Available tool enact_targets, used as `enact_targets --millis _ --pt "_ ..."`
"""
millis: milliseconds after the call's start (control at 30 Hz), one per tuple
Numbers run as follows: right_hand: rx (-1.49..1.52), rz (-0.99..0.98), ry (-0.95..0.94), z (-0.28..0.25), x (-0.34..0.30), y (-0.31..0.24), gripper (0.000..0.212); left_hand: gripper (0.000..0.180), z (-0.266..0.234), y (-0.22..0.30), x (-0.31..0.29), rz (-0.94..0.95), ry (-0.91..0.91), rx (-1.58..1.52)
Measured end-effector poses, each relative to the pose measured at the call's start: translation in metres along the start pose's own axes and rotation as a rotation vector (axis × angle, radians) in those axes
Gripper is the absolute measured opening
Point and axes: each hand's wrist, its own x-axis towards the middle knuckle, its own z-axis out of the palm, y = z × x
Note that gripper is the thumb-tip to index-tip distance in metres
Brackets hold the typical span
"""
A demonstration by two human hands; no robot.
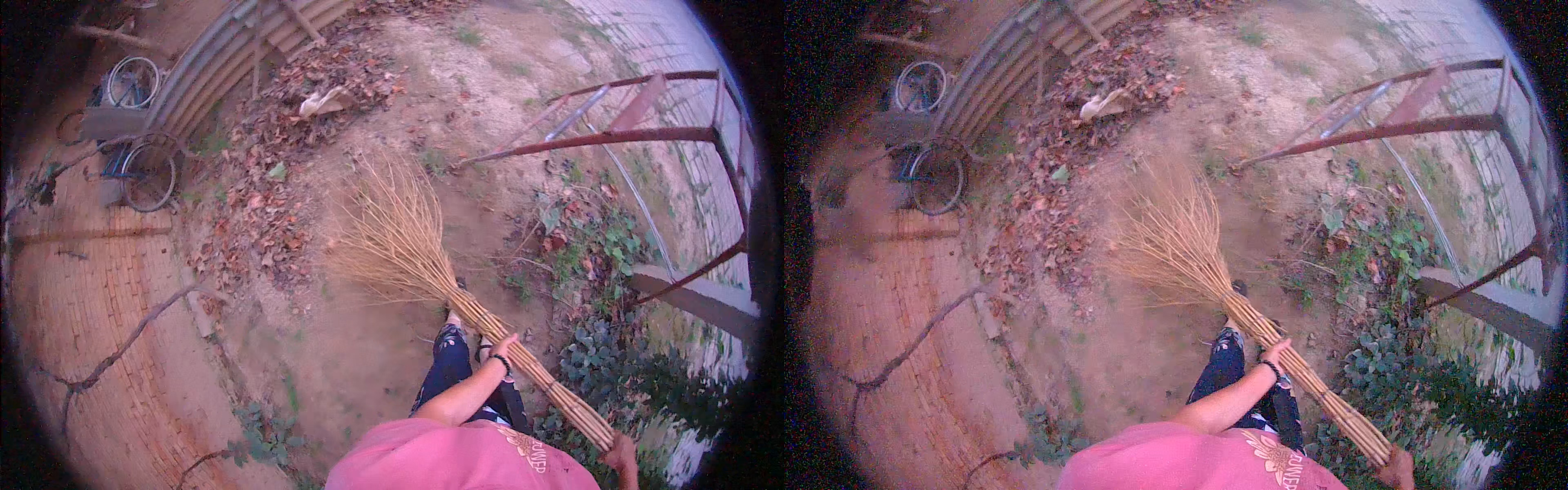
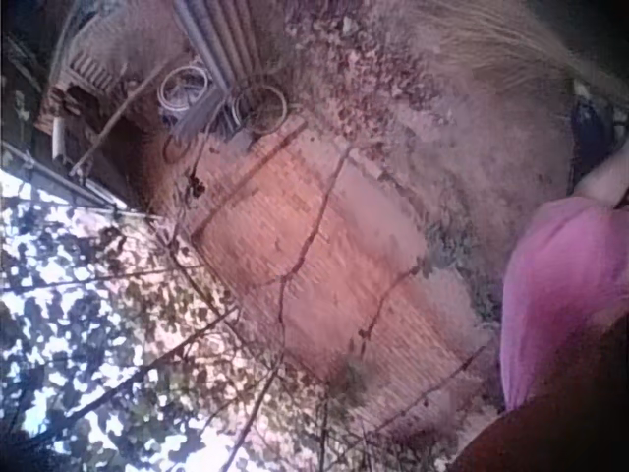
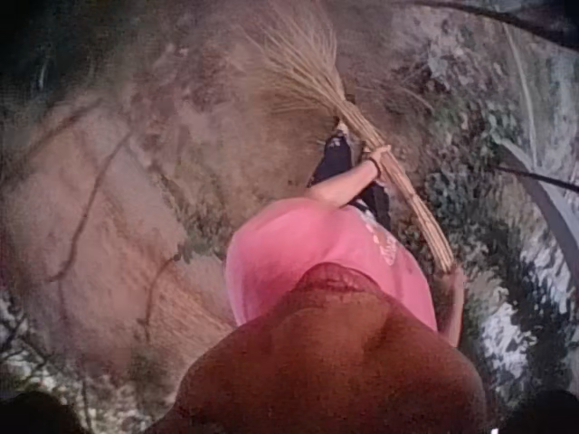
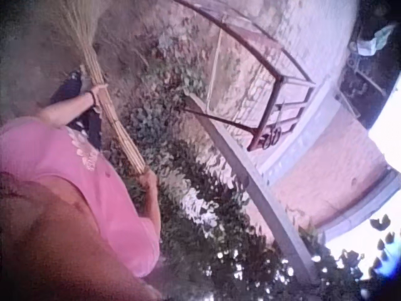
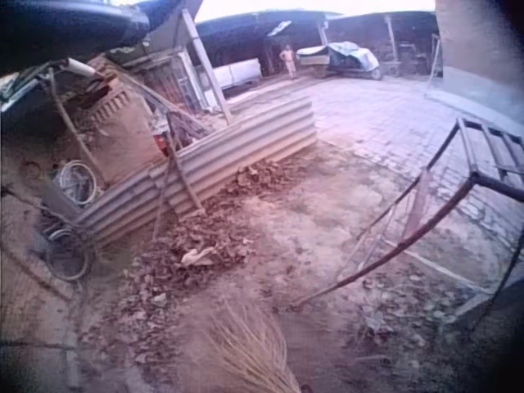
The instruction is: The person sweeps leaves and debris on the ground into a pile using a large broom and moves a crate of grapes out of the way.
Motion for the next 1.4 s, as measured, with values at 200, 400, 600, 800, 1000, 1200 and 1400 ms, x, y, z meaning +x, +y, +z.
enact_targets --millis 200,400,600,800,1000,1200,1400 --pt "-1.045 -0.462 0.312 0.051 -0.054 -0.007 0.052 0.031 0.063 -0.001 0.044 -0.051 -0.01 0.281" --pt "-0.963 -0.59 -0.143 0.148 -0.037 -0.004 0.047 0.025 0.007 0.13 -0.018 0.487 0.232 0.392" --pt "-1.077 -0.583 -0.161 0.131 -0.012 0.018 0.045 0.022 -0.004 0.101 -0.042 0.658 0.228 0.468" --pt "-1.336 -0.62 -0.243 0.089 0.035 0.034 0.045 0.033 -0.094 0.098 -0.084 0.232 0.053 0.133" --pt "-1.935 -0.585 -0.296 0.176 0.106 -0.012 0.052 0.018 -0.209 0.179 -0.076 0.385 0.021 -0.168" --pt "-2.182 -0.934 -0.198 0.442 -0.011 -0.049 0.033 0.046 -0.36 0.277 -0.093 0.512 0.017 -0.278" --pt "-2.241 -1.122 -0.001 0.585 -0.075 -0.032 0.023 0.049 -0.387 0.347 -0.112 0.368 0.029 -0.381"
